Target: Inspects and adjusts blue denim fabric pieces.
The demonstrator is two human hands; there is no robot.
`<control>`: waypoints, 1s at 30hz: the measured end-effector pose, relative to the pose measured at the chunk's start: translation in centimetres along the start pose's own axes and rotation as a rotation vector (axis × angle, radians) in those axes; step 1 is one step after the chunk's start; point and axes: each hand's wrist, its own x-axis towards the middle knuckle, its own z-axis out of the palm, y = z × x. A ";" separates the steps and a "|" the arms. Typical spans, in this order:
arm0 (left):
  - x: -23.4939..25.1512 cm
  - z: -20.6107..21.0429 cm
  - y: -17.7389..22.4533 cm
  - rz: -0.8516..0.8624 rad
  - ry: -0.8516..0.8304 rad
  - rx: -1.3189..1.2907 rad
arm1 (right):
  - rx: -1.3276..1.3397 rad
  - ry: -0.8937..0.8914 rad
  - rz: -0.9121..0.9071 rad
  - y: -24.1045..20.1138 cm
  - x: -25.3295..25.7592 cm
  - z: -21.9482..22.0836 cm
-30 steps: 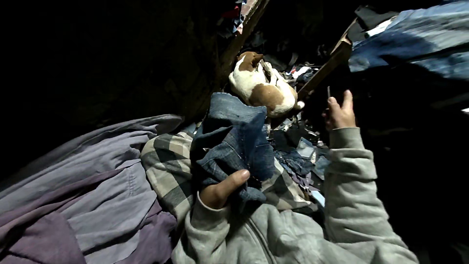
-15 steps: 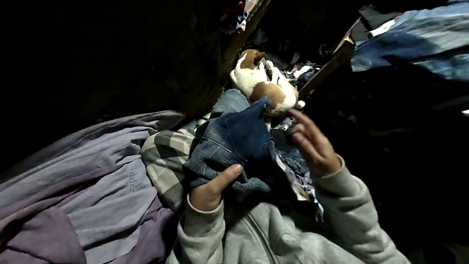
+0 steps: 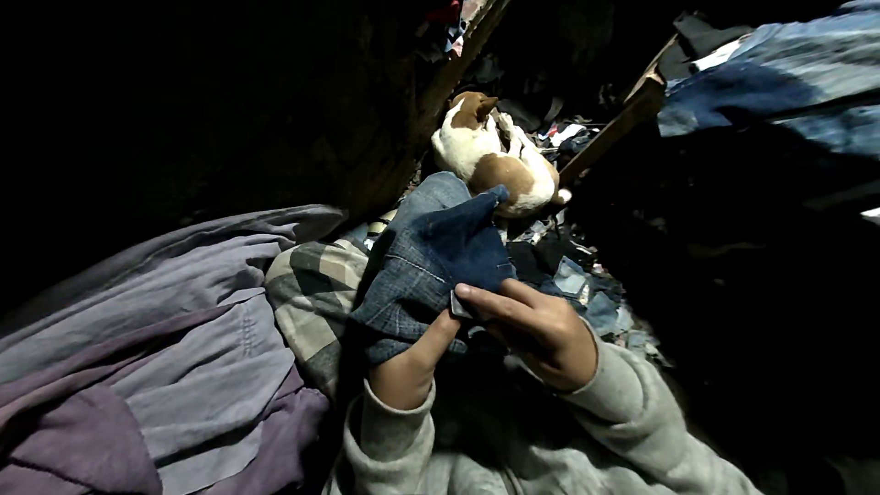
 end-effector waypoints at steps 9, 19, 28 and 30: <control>0.2 0.3 0.2 -0.036 0.053 -0.005 | -0.011 0.129 0.095 2.4 -0.1 -1.0; 0.9 0.2 1.8 -0.166 0.023 0.006 | 0.229 -0.026 0.038 0.7 -0.5 -0.8; 4.0 2.6 1.5 -0.193 0.030 0.007 | 0.084 0.084 0.102 1.8 1.7 -1.0; 4.6 3.8 2.1 -0.232 0.092 0.046 | 0.096 0.145 0.140 3.0 2.4 -1.5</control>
